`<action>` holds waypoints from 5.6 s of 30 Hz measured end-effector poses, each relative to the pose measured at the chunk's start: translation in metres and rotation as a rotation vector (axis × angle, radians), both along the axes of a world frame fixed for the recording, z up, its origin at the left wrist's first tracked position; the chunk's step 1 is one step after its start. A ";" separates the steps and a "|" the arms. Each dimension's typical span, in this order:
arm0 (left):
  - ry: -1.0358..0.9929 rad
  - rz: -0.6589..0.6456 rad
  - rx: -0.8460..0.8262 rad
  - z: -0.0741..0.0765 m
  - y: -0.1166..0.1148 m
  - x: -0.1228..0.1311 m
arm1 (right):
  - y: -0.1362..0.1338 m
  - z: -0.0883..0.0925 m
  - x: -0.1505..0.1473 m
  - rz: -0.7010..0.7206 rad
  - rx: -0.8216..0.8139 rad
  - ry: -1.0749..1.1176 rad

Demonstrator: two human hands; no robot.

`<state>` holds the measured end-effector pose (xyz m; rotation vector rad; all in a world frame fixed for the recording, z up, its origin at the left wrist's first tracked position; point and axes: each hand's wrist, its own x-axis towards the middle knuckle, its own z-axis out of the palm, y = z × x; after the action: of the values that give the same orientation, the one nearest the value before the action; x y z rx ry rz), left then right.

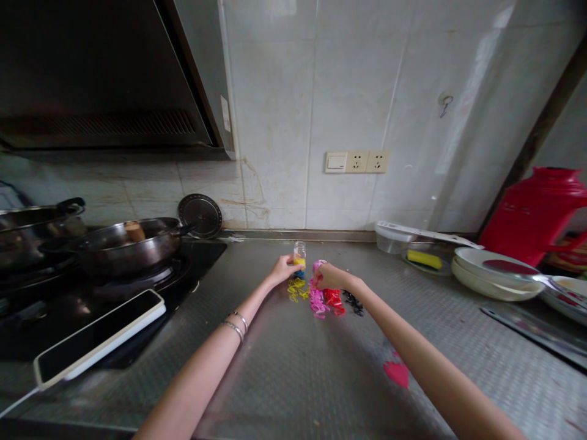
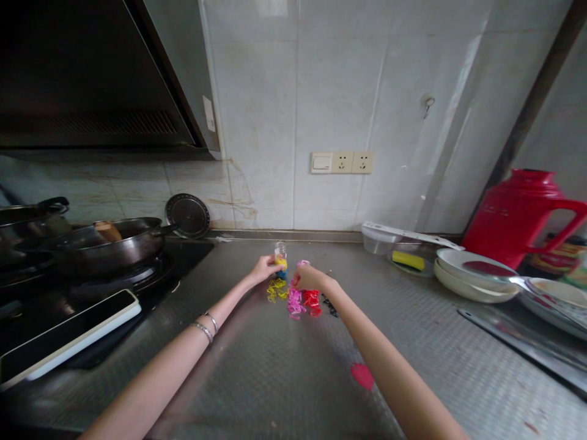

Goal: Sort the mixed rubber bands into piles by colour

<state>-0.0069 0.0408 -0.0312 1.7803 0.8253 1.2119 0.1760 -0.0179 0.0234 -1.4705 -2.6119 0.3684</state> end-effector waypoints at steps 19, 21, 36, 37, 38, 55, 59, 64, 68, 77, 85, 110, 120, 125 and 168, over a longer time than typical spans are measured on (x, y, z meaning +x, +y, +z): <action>-0.049 -0.006 -0.033 0.001 -0.001 0.002 | 0.010 0.009 0.009 0.017 0.031 0.112; -0.045 -0.005 -0.028 0.000 0.000 0.002 | 0.010 0.010 0.011 0.020 0.017 0.142; 0.071 0.012 0.058 0.001 -0.002 0.000 | 0.040 0.070 -0.017 -0.011 0.400 0.456; 0.082 0.016 0.064 0.002 -0.003 0.000 | 0.044 0.072 -0.021 0.001 0.418 0.438; 0.090 0.020 0.068 0.003 -0.004 0.000 | 0.048 0.073 -0.025 0.017 0.423 0.413; 0.063 -0.039 0.039 0.004 -0.001 0.000 | 0.002 0.038 -0.023 0.122 -0.033 0.053; 0.003 -0.025 -0.003 -0.001 0.003 0.000 | 0.003 0.008 -0.021 0.112 -0.025 -0.041; -0.002 -0.005 -0.023 -0.001 0.002 0.001 | 0.002 -0.005 -0.022 0.142 -0.019 -0.035; -0.012 -0.020 -0.012 -0.001 0.004 0.001 | 0.001 0.000 -0.025 0.145 0.047 -0.007; -0.022 -0.055 0.019 -0.005 0.008 0.000 | 0.006 -0.001 -0.030 0.196 0.044 0.244; -0.050 -0.074 -0.074 0.000 0.003 0.001 | 0.029 -0.006 -0.016 -0.321 0.347 0.565; 0.814 -0.084 0.376 0.066 -0.072 -0.018 | 0.036 -0.023 -0.040 -0.200 0.224 0.660; 1.067 0.005 0.570 0.028 -0.096 -0.005 | 0.036 -0.026 -0.039 -0.206 0.242 0.663; 1.081 0.001 0.601 0.027 -0.086 -0.004 | 0.036 -0.027 -0.040 -0.191 0.256 0.690; 0.976 -0.078 0.388 0.137 0.021 0.004 | 0.037 -0.028 -0.036 -0.167 0.261 0.704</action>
<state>-0.0033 0.0623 0.1054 2.7460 1.0621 0.3934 0.1397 0.0195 -0.0042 -1.1791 -1.8891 0.4125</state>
